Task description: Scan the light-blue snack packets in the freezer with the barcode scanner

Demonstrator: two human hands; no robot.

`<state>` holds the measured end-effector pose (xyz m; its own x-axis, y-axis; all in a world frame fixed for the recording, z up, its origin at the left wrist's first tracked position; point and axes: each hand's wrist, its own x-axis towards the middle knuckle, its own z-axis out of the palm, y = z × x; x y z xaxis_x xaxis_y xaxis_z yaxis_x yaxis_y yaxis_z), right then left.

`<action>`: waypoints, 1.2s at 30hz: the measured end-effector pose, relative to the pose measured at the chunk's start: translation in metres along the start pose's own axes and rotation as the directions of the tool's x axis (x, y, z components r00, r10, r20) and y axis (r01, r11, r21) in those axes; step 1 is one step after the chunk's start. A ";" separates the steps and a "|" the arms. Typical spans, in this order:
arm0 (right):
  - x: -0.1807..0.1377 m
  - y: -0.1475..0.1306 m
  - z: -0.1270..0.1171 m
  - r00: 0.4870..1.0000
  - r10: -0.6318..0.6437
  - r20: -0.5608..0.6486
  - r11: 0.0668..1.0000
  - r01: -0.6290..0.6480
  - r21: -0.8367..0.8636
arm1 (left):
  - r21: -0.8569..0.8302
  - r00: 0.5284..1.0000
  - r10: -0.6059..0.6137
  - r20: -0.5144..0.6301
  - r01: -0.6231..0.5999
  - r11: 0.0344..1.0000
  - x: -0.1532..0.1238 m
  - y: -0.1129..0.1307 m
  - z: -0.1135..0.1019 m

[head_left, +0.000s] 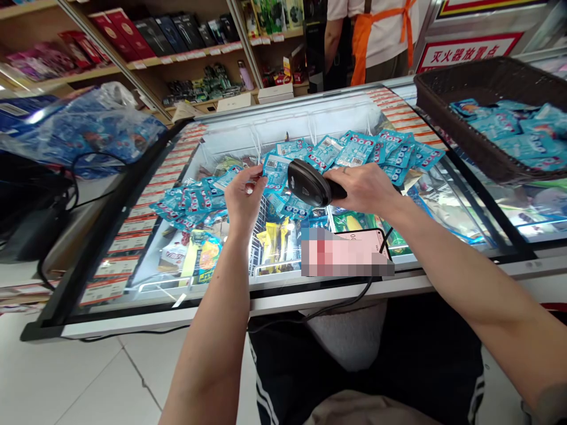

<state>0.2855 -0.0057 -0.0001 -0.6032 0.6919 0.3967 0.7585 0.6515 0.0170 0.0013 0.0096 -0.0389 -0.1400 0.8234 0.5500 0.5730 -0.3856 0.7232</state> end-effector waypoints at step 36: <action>-0.001 -0.002 -0.001 0.998 -0.065 -0.010 0.998 0.065 0.006 | 0.256 0.976 0.216 -0.034 -0.201 0.946 0.001 -0.006 -0.001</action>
<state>0.2850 -0.0074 0.0005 -0.6489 0.6448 0.4039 0.7159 0.6972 0.0372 -0.0032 0.0123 -0.0419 -0.0402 0.7057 0.7074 0.7764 -0.4236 0.4667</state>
